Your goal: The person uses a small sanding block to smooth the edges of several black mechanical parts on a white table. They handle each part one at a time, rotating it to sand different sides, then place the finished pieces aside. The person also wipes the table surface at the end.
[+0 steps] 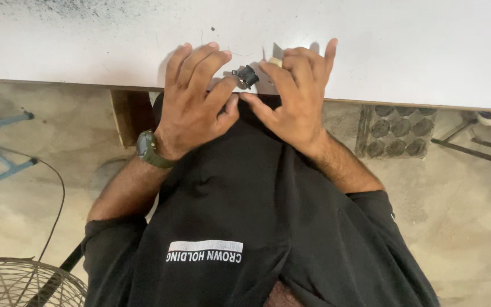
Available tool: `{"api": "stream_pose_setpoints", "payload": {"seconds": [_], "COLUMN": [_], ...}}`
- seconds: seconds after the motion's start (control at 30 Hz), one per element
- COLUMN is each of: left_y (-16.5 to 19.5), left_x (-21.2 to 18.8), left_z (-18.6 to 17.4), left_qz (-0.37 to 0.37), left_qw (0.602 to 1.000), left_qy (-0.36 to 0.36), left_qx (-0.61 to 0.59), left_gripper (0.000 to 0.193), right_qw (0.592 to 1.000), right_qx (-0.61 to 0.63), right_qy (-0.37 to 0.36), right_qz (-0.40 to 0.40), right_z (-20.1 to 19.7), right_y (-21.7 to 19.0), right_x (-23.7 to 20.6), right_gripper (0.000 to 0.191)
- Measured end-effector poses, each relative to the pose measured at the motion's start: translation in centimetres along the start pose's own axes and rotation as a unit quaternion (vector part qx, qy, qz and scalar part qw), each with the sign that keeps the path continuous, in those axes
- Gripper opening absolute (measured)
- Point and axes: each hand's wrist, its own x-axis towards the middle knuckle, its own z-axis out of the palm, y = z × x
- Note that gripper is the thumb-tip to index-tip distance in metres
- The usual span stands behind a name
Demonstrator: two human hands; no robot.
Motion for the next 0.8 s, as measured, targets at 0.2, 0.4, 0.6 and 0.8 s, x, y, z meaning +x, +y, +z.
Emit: {"api": "stream_pose_setpoints", "payload": {"seconds": [0.2,0.4,0.6,0.8], "left_y": [0.8,1.4,1.1,0.7], "left_x": [-1.0,-1.0,-0.9,-0.9], "left_z": [1.1,1.1,1.1,1.1], "left_qz": [-0.059,-0.092,-0.067,0.003], "left_qw": [0.997,0.992,0.993,0.998], "left_qy": [0.049,0.067,0.066,0.068], "left_qx": [0.001,-0.053,-0.073,0.002], "left_gripper": [0.022,0.019,0.019,0.016], "right_qw": [0.994,0.995,0.995,0.993], "right_qx": [0.093,0.084,0.090,0.103], "right_qy": [0.021,0.008,0.012,0.017], "right_qz": [-0.062,-0.056,-0.047,-0.051], "right_z": [0.9,1.5,1.4,1.6], "right_y": [-0.1,-0.6,-1.1,-1.1], "right_x": [-2.1,-1.5,-0.8,-0.6], "right_gripper": [0.028,0.029,0.028,0.028]}}
